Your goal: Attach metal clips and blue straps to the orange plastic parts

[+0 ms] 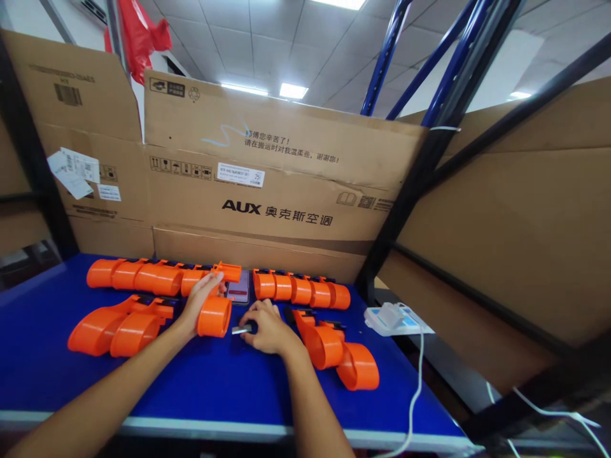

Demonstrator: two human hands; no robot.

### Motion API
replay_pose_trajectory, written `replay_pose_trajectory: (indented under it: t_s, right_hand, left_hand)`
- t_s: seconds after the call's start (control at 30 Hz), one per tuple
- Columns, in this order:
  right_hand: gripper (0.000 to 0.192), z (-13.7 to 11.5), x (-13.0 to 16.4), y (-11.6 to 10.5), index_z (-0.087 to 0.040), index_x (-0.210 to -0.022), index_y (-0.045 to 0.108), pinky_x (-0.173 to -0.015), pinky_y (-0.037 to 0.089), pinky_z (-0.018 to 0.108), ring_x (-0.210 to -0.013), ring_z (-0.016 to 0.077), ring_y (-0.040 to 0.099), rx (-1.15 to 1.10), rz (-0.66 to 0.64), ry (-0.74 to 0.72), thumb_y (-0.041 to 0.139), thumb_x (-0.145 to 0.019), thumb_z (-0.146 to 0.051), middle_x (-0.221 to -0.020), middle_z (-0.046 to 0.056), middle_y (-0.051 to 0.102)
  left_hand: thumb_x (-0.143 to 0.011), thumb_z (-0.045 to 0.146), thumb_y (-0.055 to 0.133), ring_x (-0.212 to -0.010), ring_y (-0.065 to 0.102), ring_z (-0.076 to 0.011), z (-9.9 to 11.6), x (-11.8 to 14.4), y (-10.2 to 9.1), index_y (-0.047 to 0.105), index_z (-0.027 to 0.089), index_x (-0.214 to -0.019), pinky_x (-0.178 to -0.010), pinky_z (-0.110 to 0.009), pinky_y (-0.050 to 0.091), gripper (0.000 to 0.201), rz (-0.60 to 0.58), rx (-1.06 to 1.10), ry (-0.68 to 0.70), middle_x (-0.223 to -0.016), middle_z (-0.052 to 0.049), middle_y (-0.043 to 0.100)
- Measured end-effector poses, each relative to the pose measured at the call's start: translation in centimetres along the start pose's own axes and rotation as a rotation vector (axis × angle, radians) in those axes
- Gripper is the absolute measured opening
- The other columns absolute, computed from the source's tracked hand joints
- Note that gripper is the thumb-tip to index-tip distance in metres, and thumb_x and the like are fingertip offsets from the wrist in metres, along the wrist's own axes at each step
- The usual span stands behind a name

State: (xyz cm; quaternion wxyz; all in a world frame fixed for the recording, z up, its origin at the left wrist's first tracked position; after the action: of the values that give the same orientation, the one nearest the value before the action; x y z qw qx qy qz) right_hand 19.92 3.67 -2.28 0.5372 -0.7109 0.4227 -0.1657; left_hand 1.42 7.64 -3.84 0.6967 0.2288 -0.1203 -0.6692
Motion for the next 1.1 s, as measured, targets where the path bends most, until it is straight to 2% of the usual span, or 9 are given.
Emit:
replay_pose_trajectory:
  t_s: [0.1,0.2,0.3,0.37,0.43,0.53,0.7,0.9,1.1]
  right_hand:
    - [0.012,0.0,-0.3,-0.1,-0.023,-0.096,0.072,-0.089,0.042,0.035,-0.099,0.0227,0.058,-0.024,0.04,-0.011,0.067,-0.085,-0.025,-0.099,0.006,0.066]
    - [0.019,0.3,-0.6,-0.7,-0.021,-0.091,0.068,-0.078,0.046,0.032,-0.084,0.0205,0.063,-0.151,0.217,0.027,0.053,-0.095,-0.032,-0.087,0.006,0.068]
    - [0.03,1.2,-0.6,-1.4,-0.022,-0.093,0.061,-0.057,0.045,0.027,-0.059,0.0161,0.06,-0.442,0.462,0.137,0.046,-0.098,-0.047,-0.074,0.002,0.066]
    - [0.034,1.7,-0.5,-1.7,-0.022,-0.095,0.058,-0.046,0.039,0.023,-0.047,0.0129,0.054,-0.658,0.602,0.195,0.049,-0.094,-0.055,-0.066,-0.001,0.062]
    - [0.037,2.1,-0.5,-1.9,-0.022,-0.094,0.057,-0.04,0.034,0.021,-0.041,0.0104,0.047,-0.821,0.689,0.222,0.057,-0.089,-0.058,-0.062,-0.003,0.059]
    - [0.039,2.3,-0.6,-2.2,-0.021,-0.087,0.058,-0.037,0.028,0.02,-0.04,0.0084,0.041,-0.966,0.725,0.233,0.064,-0.084,-0.059,-0.058,-0.005,0.056]
    - [0.041,2.6,-0.6,-2.1,-0.02,-0.073,0.057,-0.038,0.023,0.021,-0.041,0.0073,0.033,-1.034,0.719,0.258,0.068,-0.081,-0.059,-0.051,-0.006,0.047]
    - [0.042,2.8,-0.7,-1.8,-0.02,-0.074,0.057,-0.04,0.021,0.021,-0.042,0.0074,0.03,-1.043,0.712,0.254,0.068,-0.08,-0.06,-0.05,-0.007,0.043]
    - [0.042,2.8,-0.7,-1.9,-0.02,-0.077,0.059,-0.04,0.021,0.021,-0.043,0.0078,0.031,-1.038,0.718,0.248,0.068,-0.079,-0.061,-0.051,-0.007,0.042]
  left_hand:
    - [-0.067,0.053,0.08,-0.056,0.053,-0.0102,-0.1,0.6,0.5,0.062,0.017,-0.076,-0.054,-0.021,0.041,0.041,-0.03,-0.031,0.006,-0.065,0.002,0.061]
    - [-0.066,0.053,0.08,-0.058,0.055,-0.0111,-0.1,1.1,0.9,0.064,0.017,-0.081,-0.056,-0.022,0.042,0.041,-0.034,-0.047,0.014,-0.065,0.002,0.062]
    - [-0.066,0.054,0.08,-0.056,0.055,-0.0117,-0.1,1.5,1.1,0.066,0.017,-0.083,-0.055,-0.022,0.041,0.044,-0.037,-0.065,0.01,-0.066,0.001,0.063]
    - [-0.066,0.056,0.079,-0.054,0.055,-0.0117,-0.2,1.7,1.3,0.067,0.016,-0.083,-0.054,-0.023,0.041,0.045,-0.048,-0.096,-0.003,-0.066,0.0,0.064]
    - [-0.066,0.057,0.078,-0.053,0.056,-0.012,-0.3,1.9,1.5,0.068,0.016,-0.083,-0.053,-0.023,0.041,0.046,-0.061,-0.126,-0.016,-0.066,-0.001,0.065]
    - [-0.067,0.058,0.078,-0.053,0.057,-0.0126,-0.4,2.2,1.7,0.069,0.016,-0.086,-0.053,-0.024,0.041,0.047,-0.092,-0.147,-0.017,-0.068,-0.002,0.068]
    - [-0.072,0.054,0.076,-0.055,0.057,-0.0114,-0.5,2.4,1.8,0.067,0.016,-0.091,-0.052,-0.022,0.04,0.043,-0.148,-0.15,-0.023,-0.074,-0.004,0.07]
    - [-0.076,0.052,0.074,-0.055,0.057,-0.0114,-0.8,2.3,2.0,0.065,0.015,-0.099,-0.053,-0.022,0.041,0.045,-0.226,-0.153,0.003,-0.079,-0.006,0.071]
    - [-0.078,0.052,0.072,-0.056,0.058,-0.012,-0.9,2.5,2.1,0.063,0.015,-0.099,-0.054,-0.022,0.041,0.043,-0.235,-0.166,-0.006,-0.079,-0.007,0.072]
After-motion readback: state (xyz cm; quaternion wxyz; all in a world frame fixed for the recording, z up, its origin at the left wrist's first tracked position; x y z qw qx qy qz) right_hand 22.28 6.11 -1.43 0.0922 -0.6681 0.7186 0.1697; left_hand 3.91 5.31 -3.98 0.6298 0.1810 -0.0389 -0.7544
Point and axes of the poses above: each hand's wrist, its own x-axis away from the middle knuckle, its own y-axis out of the palm, z = x × y, the point moved 4 cm from there along -x, towards the middle knuckle
